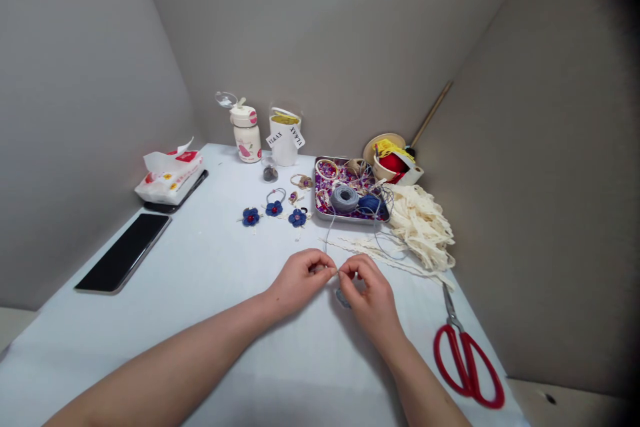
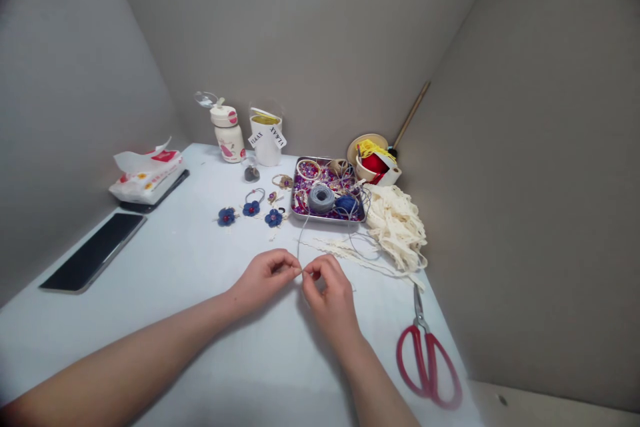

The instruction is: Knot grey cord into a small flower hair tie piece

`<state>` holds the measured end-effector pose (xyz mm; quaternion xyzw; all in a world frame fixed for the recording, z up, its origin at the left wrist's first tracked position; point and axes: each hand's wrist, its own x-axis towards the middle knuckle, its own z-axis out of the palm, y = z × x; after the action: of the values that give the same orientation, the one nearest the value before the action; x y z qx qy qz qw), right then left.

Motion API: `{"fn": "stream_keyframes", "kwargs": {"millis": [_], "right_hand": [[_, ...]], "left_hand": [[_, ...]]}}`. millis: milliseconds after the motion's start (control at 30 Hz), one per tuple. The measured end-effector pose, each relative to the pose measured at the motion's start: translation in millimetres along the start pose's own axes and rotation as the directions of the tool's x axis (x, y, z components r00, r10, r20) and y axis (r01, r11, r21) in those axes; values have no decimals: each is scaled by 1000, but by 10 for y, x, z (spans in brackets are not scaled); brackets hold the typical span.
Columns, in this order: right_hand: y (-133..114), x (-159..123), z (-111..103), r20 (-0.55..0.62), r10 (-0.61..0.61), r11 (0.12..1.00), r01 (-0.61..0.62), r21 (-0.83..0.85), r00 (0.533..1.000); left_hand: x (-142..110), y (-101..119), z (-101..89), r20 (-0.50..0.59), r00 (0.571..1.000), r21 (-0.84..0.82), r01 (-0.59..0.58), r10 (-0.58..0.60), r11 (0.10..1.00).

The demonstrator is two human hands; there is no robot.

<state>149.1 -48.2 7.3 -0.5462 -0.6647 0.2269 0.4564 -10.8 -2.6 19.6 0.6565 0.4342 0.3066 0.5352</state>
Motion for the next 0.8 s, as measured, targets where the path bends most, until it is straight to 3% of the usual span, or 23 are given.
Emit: {"fn": "stream_keyframes", "kwargs": {"millis": [233,400,533,667,800], "right_hand": [[28,-10,-37,80,-104,953,123,-278,991],[11,1,-29,136,-157,867,203,-455,978],[-2,-17,-26,147,-158,856,210,-473,976],[-14,-32,-45,72,-78,956,95,-278,994],[13,-19,-18,-37,97,995,-97,5,995]], "left_hand": [[3,-70,-5,8,976,293,-211,218,933],[-7,-137,18,58,964,410,-261,261,874],[-20,-139,29,81,956,433,-290,283,854],[-13,-87,28,-44,971,296,-211,234,932],[22,-19,27,-104,994,-83,36,-45,996]]}}
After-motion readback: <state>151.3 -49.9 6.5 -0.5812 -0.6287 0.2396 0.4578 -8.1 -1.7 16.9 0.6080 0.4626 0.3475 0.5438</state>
